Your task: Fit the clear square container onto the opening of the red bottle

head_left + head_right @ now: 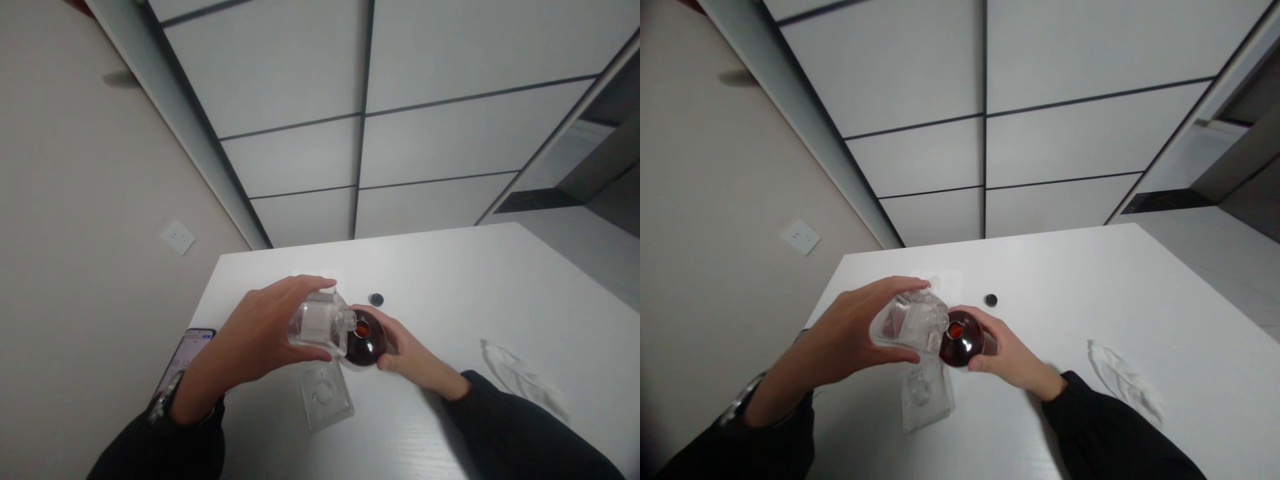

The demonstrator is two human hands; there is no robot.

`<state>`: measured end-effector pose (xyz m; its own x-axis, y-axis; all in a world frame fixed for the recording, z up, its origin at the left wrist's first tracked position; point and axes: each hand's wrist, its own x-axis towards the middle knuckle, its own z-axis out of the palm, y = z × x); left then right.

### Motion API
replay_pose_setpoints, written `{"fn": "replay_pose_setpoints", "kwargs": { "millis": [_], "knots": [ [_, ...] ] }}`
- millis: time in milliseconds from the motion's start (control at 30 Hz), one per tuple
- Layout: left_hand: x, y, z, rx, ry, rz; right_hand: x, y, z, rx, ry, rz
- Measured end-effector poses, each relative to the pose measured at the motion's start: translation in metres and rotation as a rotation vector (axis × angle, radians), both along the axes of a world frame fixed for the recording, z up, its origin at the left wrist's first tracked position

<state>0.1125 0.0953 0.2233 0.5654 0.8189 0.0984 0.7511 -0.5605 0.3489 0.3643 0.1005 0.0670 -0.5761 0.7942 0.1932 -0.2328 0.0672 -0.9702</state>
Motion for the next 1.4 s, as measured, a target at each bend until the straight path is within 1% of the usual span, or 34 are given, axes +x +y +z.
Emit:
{"fn": "replay_pose_setpoints", "kwargs": {
  "millis": [267, 467, 667, 833, 1033, 1267, 1400],
  "knots": [
    [0.003, 0.001, 0.006, 0.023, 0.065, -0.018, 0.0, 0.0, -0.001, 0.014, 0.002, -0.006],
    [0.004, 0.002, 0.009, 0.046, 0.1, -0.047, 0.0, 0.0, 0.0, -0.006, 0.007, -0.004],
    [0.006, 0.002, 0.012, 0.043, 0.131, -0.048, 0.0, 0.001, -0.003, 0.006, 0.015, 0.002],
    [0.006, 0.001, 0.013, 0.051, 0.15, -0.056, 0.001, 0.001, -0.006, 0.016, 0.01, -0.01],
    [0.007, 0.001, 0.014, 0.057, 0.159, -0.057, 0.001, 0.0, -0.003, 0.013, -0.003, -0.009],
    [0.008, 0.002, 0.016, 0.055, 0.181, -0.058, 0.001, 0.001, -0.005, 0.012, 0.0, -0.008],
    [0.008, 0.002, 0.015, 0.073, 0.17, -0.071, 0.0, 0.0, -0.002, -0.01, 0.007, 0.0]
  ]
}}
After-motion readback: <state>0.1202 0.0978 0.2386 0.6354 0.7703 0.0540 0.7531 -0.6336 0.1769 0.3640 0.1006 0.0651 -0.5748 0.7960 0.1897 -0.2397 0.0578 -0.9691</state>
